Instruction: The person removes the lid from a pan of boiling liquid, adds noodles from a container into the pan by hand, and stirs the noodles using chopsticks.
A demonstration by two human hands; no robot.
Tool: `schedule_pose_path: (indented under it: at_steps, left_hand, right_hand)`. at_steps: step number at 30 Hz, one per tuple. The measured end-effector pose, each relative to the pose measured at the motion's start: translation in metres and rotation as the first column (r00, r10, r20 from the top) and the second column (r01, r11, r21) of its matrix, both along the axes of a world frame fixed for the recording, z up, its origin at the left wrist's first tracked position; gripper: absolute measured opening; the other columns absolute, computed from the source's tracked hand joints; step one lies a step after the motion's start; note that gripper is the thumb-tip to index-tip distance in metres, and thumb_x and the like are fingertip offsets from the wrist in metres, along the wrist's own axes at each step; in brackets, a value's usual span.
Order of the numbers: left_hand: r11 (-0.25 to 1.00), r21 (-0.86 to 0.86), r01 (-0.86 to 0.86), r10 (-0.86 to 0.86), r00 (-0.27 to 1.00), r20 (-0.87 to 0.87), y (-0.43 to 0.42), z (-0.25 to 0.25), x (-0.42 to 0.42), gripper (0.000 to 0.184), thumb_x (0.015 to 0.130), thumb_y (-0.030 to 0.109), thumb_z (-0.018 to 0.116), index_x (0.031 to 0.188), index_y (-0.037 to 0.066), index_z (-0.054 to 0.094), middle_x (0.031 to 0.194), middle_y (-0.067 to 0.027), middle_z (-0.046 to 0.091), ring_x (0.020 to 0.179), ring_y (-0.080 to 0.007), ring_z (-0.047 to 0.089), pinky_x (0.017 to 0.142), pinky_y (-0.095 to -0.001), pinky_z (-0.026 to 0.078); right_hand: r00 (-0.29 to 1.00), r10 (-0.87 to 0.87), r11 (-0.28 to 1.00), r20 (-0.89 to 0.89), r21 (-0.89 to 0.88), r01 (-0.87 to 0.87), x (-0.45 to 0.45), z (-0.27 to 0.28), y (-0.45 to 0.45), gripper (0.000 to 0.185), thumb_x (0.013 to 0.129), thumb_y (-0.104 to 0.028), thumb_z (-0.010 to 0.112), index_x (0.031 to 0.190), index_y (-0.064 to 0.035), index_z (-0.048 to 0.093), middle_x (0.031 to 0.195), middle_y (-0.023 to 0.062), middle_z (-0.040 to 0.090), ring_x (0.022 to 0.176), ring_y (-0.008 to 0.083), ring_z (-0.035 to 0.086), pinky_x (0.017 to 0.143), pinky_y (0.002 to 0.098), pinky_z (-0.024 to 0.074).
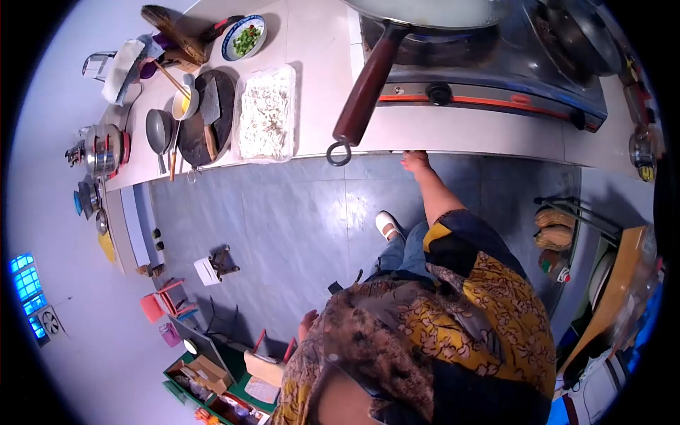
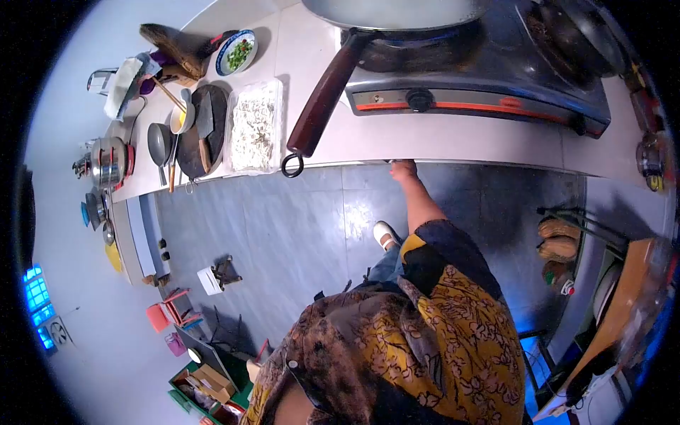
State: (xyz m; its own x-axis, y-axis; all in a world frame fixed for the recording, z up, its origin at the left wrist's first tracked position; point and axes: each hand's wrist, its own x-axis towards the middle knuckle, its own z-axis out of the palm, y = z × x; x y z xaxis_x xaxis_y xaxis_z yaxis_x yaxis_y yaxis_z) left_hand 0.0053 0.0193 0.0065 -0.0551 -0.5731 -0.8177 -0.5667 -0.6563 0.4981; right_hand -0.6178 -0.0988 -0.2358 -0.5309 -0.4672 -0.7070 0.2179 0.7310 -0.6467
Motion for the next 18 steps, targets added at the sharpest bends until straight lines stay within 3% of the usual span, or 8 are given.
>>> schedule_pose_path:
  at_steps: [2, 4, 6, 7, 9, 12, 18]
  left_hand:
    - [0.982, -0.077, 0.174, -0.166, 0.98, 0.106, 0.001, 0.015, -0.012, 0.048, 0.082, 0.016, 0.063, 0.122, -0.003, 0.046, 0.11, -0.0169, 0.057, 0.098, -0.0241, 0.056, 0.087, -0.0354, 0.045]
    - [0.982, -0.075, 0.173, -0.163, 0.979, 0.123, 0.003, 0.023, -0.018, 0.048, 0.082, 0.017, 0.064, 0.122, -0.003, 0.046, 0.109, -0.0165, 0.057, 0.097, -0.0229, 0.056, 0.084, -0.0344, 0.046]
    - [0.986, -0.074, 0.147, -0.134, 0.978, 0.161, 0.006, 0.026, -0.025, 0.046, 0.081, 0.019, 0.064, 0.12, 0.0, 0.049, 0.107, -0.016, 0.059, 0.096, -0.021, 0.058, 0.08, -0.0322, 0.048]
    - [0.986, -0.089, 0.142, -0.128, 0.981, 0.144, 0.009, 0.021, -0.018, 0.045, 0.081, 0.02, 0.064, 0.119, 0.001, 0.05, 0.106, -0.016, 0.06, 0.095, -0.0213, 0.059, 0.08, -0.0321, 0.048]
    - [0.984, -0.133, 0.118, -0.102, 0.987, 0.121, 0.016, 0.014, -0.003, 0.043, 0.08, 0.022, 0.064, 0.118, 0.003, 0.053, 0.104, -0.0159, 0.062, 0.094, -0.0218, 0.061, 0.079, -0.0319, 0.049]
    - [0.98, -0.155, 0.127, -0.077, 0.952, 0.295, 0.021, 0.027, -0.024, 0.041, 0.08, 0.024, 0.063, 0.115, 0.004, 0.056, 0.101, -0.0159, 0.064, 0.093, -0.0242, 0.063, 0.079, -0.0332, 0.05]
    - [0.975, -0.159, 0.153, -0.092, 0.937, 0.337, 0.024, 0.032, -0.032, 0.04, 0.079, 0.024, 0.062, 0.113, 0.004, 0.057, 0.1, -0.0165, 0.064, 0.093, -0.0271, 0.062, 0.08, -0.0339, 0.049]
  right_hand:
    - [0.99, -0.068, 0.998, 0.127, -0.008, 0.07, 0.01, 0.018, -0.009, 0.031, 0.087, -0.019, 0.051, 0.116, -0.0104, 0.051, 0.098, 0.0049, 0.061, 0.071, 0.0177, 0.064, 0.051, 0.0293, 0.0506]
    - [0.99, -0.044, 0.998, 0.133, -0.026, 0.048, 0.016, 0.043, -0.018, 0.033, 0.084, -0.013, 0.05, 0.117, -0.0079, 0.051, 0.099, 0.0078, 0.061, 0.07, 0.0194, 0.064, 0.051, 0.0302, 0.0507]
    - [0.99, 0.018, 1.0, 0.137, -0.007, -0.017, 0.016, 0.032, -0.024, 0.032, 0.085, -0.014, 0.048, 0.116, -0.0086, 0.052, 0.095, 0.0076, 0.061, 0.07, 0.02, 0.063, 0.052, 0.0301, 0.051]
    - [0.992, -0.048, 0.996, 0.116, -0.075, 0.057, 0.022, 0.045, -0.023, 0.03, 0.086, -0.016, 0.048, 0.113, -0.0054, 0.052, 0.095, 0.0088, 0.061, 0.072, 0.0202, 0.064, 0.054, 0.0309, 0.0521]
    - [0.987, -0.077, 0.991, 0.144, -0.099, 0.091, 0.023, 0.02, -0.025, 0.029, 0.087, -0.02, 0.051, 0.106, 0.0017, 0.054, 0.095, 0.0105, 0.062, 0.076, 0.019, 0.065, 0.057, 0.0325, 0.054]
    - [0.99, -0.022, 1.0, 0.137, -0.014, 0.025, 0.025, 0.043, -0.031, 0.029, 0.084, -0.02, 0.054, 0.105, 0.0001, 0.055, 0.095, 0.0095, 0.062, 0.077, 0.0174, 0.065, 0.056, 0.0292, 0.0528]
    - [0.973, -0.004, 1.0, 0.23, 0.017, 0.0, 0.026, 0.046, -0.041, 0.017, 0.079, -0.018, 0.058, 0.09, -0.0049, 0.055, 0.082, 0.0064, 0.06, 0.067, 0.0159, 0.062, 0.051, 0.0273, 0.0486]
